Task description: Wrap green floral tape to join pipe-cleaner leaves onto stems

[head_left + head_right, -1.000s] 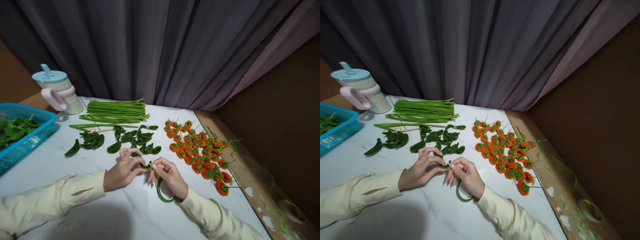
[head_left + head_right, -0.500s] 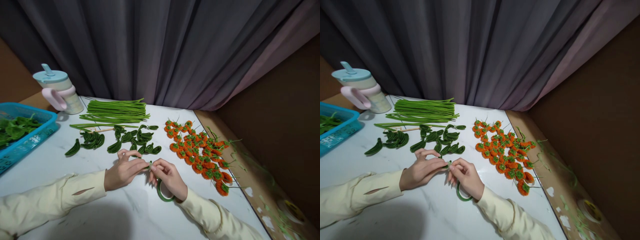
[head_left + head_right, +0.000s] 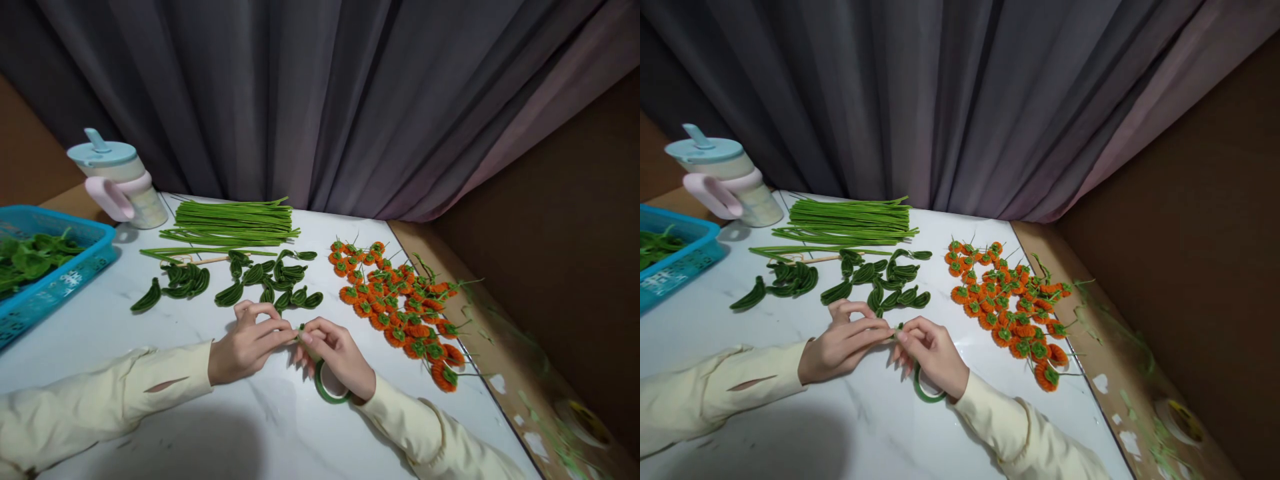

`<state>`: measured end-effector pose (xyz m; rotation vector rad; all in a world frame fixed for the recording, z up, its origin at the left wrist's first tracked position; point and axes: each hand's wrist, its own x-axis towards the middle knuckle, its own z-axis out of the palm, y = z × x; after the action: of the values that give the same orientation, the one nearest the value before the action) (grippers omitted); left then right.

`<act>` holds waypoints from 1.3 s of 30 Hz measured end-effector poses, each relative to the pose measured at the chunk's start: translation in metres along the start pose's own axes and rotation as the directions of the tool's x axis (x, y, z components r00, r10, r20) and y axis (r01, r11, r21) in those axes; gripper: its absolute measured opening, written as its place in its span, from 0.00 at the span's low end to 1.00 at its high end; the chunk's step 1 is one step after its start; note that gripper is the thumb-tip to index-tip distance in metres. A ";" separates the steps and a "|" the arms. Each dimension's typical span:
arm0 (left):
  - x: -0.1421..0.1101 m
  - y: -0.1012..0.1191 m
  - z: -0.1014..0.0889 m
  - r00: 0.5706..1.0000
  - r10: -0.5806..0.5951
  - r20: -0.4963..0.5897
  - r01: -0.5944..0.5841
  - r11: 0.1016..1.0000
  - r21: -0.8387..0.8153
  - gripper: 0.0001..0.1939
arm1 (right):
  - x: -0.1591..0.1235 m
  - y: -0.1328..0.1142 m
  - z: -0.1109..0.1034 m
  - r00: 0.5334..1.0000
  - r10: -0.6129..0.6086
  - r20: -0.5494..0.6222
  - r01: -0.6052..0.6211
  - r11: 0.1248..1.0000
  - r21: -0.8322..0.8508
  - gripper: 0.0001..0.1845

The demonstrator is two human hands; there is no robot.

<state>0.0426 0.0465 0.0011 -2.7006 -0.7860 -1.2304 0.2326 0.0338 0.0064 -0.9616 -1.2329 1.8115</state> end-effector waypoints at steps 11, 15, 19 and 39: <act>0.000 0.002 0.000 0.999 -0.037 -0.022 0.036 0.999 -0.036 0.07 | 0.001 0.003 -0.002 0.998 -0.030 0.055 0.025 0.996 0.081 0.14; -0.001 0.003 0.001 0.998 -0.054 -0.025 0.053 0.998 -0.031 0.07 | 0.001 0.006 -0.002 0.997 -0.057 0.050 0.053 0.996 0.078 0.13; -0.003 0.003 0.002 0.998 -0.064 0.003 0.064 0.997 -0.035 0.10 | 0.000 0.006 -0.001 0.996 -0.076 0.045 0.073 0.995 0.071 0.13; 0.000 0.004 0.000 0.990 -0.135 -0.034 0.130 0.984 -0.121 0.05 | 0.001 0.008 -0.003 0.997 -0.074 -0.029 0.076 0.992 0.096 0.14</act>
<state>0.0449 0.0426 0.0013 -2.7429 -0.9300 -1.4006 0.2335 0.0333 -0.0017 -0.8700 -1.1398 1.7783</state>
